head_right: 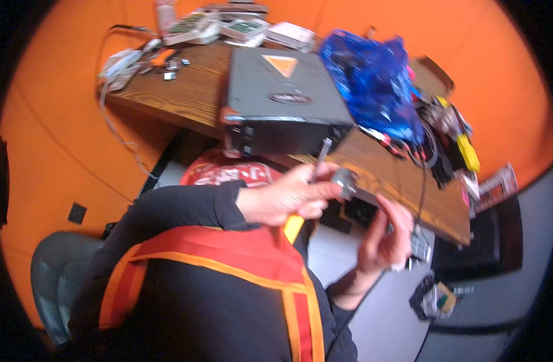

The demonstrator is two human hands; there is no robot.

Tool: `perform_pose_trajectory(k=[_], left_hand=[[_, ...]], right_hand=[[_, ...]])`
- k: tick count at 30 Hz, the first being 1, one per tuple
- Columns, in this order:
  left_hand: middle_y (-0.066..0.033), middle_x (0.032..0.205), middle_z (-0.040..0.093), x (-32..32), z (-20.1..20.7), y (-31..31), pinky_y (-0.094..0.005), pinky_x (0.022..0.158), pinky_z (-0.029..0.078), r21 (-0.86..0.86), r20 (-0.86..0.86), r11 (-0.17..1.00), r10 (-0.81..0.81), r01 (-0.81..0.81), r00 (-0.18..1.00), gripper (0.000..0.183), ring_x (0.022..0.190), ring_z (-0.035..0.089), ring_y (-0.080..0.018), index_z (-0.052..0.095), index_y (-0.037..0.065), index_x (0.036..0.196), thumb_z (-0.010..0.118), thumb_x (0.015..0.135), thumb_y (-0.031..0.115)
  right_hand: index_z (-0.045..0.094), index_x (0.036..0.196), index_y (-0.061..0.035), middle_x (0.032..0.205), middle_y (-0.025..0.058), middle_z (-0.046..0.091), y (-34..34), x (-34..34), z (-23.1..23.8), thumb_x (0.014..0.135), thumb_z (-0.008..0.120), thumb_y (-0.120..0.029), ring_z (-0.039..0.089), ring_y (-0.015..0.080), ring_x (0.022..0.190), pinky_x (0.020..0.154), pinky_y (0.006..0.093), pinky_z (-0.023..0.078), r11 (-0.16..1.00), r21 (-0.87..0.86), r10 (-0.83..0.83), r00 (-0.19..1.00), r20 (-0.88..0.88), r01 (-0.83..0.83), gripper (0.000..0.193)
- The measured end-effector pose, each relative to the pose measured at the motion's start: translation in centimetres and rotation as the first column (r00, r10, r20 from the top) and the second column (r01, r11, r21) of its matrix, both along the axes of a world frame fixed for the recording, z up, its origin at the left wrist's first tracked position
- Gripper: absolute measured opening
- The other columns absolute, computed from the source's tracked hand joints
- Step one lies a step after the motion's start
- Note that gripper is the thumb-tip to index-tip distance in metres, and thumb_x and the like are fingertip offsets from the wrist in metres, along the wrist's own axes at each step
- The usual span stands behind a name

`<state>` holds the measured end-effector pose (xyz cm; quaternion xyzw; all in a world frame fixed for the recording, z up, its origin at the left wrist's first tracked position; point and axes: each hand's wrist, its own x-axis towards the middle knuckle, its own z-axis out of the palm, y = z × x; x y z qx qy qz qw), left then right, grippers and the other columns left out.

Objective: The person uses a screwdriver to remove screws from the back and front of a small black speaker. They remove the front grille to expose the speaker cones and continue unscrewing the front panel.

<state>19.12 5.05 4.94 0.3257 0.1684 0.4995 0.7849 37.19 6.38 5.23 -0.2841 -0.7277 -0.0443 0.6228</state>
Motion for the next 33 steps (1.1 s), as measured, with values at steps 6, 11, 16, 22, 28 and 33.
perform_pose_trajectory(k=[6,11,16,22,28,33], left_hand=[[0.001,0.084,0.051,-5.0,4.2,-2.6,-0.0162,0.041,0.027,0.006,0.008,0.995,0.098,-0.099,0.995,0.035,0.046,0.034,-0.0012,0.048,0.009,0.107,0.066,0.084,0.029],[0.0009,0.076,0.053,-13.5,6.6,-1.9,-0.017,0.039,0.027,-0.114,0.001,0.907,0.407,-0.405,0.913,0.032,0.044,0.03,-0.0019,0.051,0.007,0.098,0.067,0.082,0.031],[0.0016,0.072,0.056,-25.0,5.6,1.1,-0.016,0.042,0.031,0.068,-0.197,0.594,0.796,-0.802,0.573,0.024,0.046,0.033,-0.0023,0.057,0.009,0.09,0.07,0.081,0.027],[-0.0004,0.073,0.06,-35.4,-0.1,6.0,-0.0197,0.047,0.035,0.341,-0.511,0.41,0.836,-0.846,0.199,0.021,0.058,0.052,-0.0066,0.059,0.006,0.086,0.072,0.077,0.02],[-0.0012,0.059,0.059,-39.4,-2.3,8.3,-0.0214,0.037,0.034,0.46,-0.726,0.351,0.677,-0.815,-0.118,0.018,0.043,0.048,-0.0063,0.06,0.004,0.072,0.074,0.073,0.014],[-0.0041,0.06,0.061,-40.9,-2.5,8.4,-0.0227,0.04,0.039,0.552,-0.765,0.378,0.585,-0.743,-0.271,0.022,0.047,0.054,-0.0088,0.061,-0.001,0.082,0.075,0.071,0.012]], right_hand=[[0.056,0.102,0.0077,0.088,0.0161,0.06,-0.2,1.3,-1.8,0.089,0.047,0.005,0.059,0.0211,0.079,0.073,0.0289,0.049,0.999,0.027,-0.034,0.992,-0.123,0.037,0.015],[0.057,0.103,0.0068,0.089,0.015,0.06,-0.2,1.9,-2.5,0.09,0.048,0.004,0.059,0.0196,0.078,0.07,0.0284,0.05,0.998,0.057,-0.031,0.993,-0.117,0.038,0.016],[0.057,0.103,0.006,0.088,0.0145,0.059,0.0,1.7,-2.7,0.09,0.047,0.005,0.058,0.0193,0.078,0.073,0.0273,0.049,0.999,0.039,0.016,0.994,-0.105,-0.012,0.016],[0.057,0.105,0.006,0.093,0.0141,0.062,-0.1,1.4,-2.9,0.091,0.048,0.002,0.061,0.0179,0.081,0.075,0.0272,0.05,0.999,0.015,0.047,0.998,-0.035,-0.046,0.017],[0.056,0.101,0.0065,0.085,0.0145,0.059,-0.3,1.0,-2.8,0.088,0.047,0.008,0.057,0.0201,0.076,0.07,0.0281,0.047,0.999,0.028,0.044,0.998,-0.049,-0.042,0.016],[0.057,0.1,0.0065,0.083,0.0145,0.06,-0.3,0.8,-3.0,0.087,0.048,0.009,0.056,0.0206,0.074,0.069,0.0289,0.046,0.999,0.031,0.01,1.0,-0.023,-0.009,0.015]])
